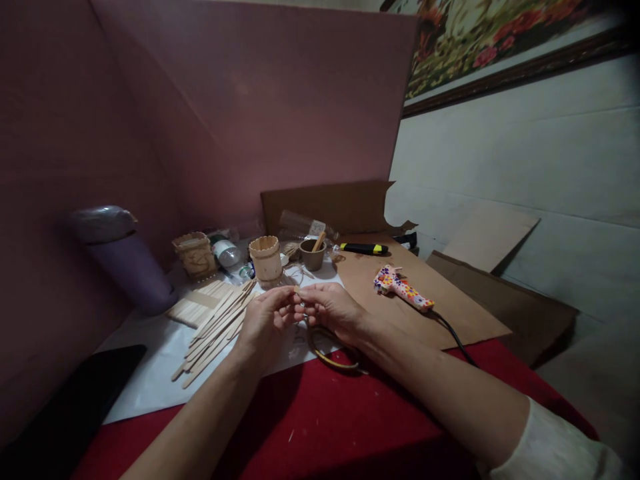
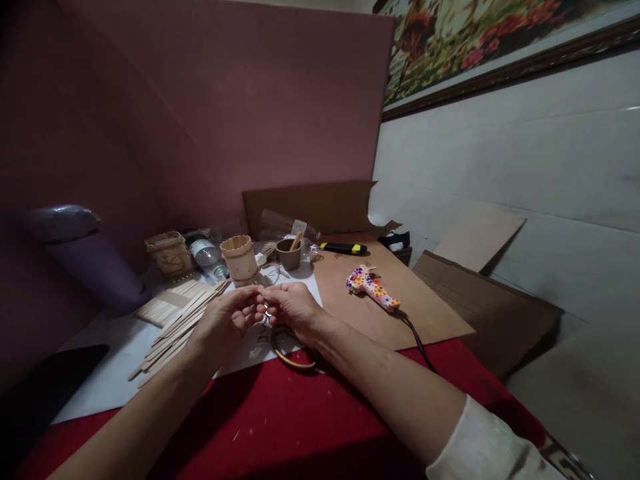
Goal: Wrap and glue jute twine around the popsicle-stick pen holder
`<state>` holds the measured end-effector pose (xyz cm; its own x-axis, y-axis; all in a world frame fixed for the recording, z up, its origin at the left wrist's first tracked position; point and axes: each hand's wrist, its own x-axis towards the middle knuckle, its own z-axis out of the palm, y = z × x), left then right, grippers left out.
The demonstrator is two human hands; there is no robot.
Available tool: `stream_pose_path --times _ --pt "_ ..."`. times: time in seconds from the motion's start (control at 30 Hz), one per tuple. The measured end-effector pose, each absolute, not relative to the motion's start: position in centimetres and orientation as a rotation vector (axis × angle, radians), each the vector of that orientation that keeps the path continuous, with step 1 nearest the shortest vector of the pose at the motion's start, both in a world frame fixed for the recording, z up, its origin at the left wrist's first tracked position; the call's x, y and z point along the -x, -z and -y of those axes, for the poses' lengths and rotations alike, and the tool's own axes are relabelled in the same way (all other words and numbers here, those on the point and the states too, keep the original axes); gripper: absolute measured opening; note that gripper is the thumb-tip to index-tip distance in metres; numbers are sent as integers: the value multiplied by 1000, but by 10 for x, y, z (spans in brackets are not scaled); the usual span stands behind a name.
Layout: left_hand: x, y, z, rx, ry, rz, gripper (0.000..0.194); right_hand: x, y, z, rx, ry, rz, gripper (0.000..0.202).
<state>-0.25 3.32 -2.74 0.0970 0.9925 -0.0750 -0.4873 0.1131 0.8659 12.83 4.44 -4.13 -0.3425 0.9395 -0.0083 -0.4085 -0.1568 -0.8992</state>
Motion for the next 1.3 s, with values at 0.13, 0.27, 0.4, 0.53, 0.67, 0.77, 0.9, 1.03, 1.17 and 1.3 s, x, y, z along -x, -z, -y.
stream_pose_path --times 0.13,0.27,0.4,0.53,0.67,0.77,0.9,1.03,1.17,1.3 --pt "2 29 -33 -815 -1295 -814 12 -127 44 -45 776 -1643 1065 20" --pt "3 30 -35 -818 -1300 -847 15 -126 44 -44 776 -1601 1070 20" --pt "5 31 -38 -810 -1305 -878 13 -126 42 -42 744 -1617 1061 21" --pt "5 31 -39 -807 -1314 -890 13 -126 40 -42 747 -1626 1046 20" --pt "5 30 -39 -817 -1325 -898 14 -125 40 -42 777 -1617 1049 18" --pt "6 31 -38 -829 -1329 -901 15 -124 41 -42 793 -1593 1055 20" --pt "5 32 -39 -841 -1338 -901 17 -124 42 -43 819 -1548 1061 24" --pt "5 33 -38 -849 -1338 -900 21 -124 44 -43 823 -1537 1074 26" --pt "4 34 -38 -854 -1350 -899 22 -124 46 -44 826 -1523 1082 25" --pt "4 34 -37 -861 -1332 -866 22 -124 46 -44 815 -1512 1099 26"
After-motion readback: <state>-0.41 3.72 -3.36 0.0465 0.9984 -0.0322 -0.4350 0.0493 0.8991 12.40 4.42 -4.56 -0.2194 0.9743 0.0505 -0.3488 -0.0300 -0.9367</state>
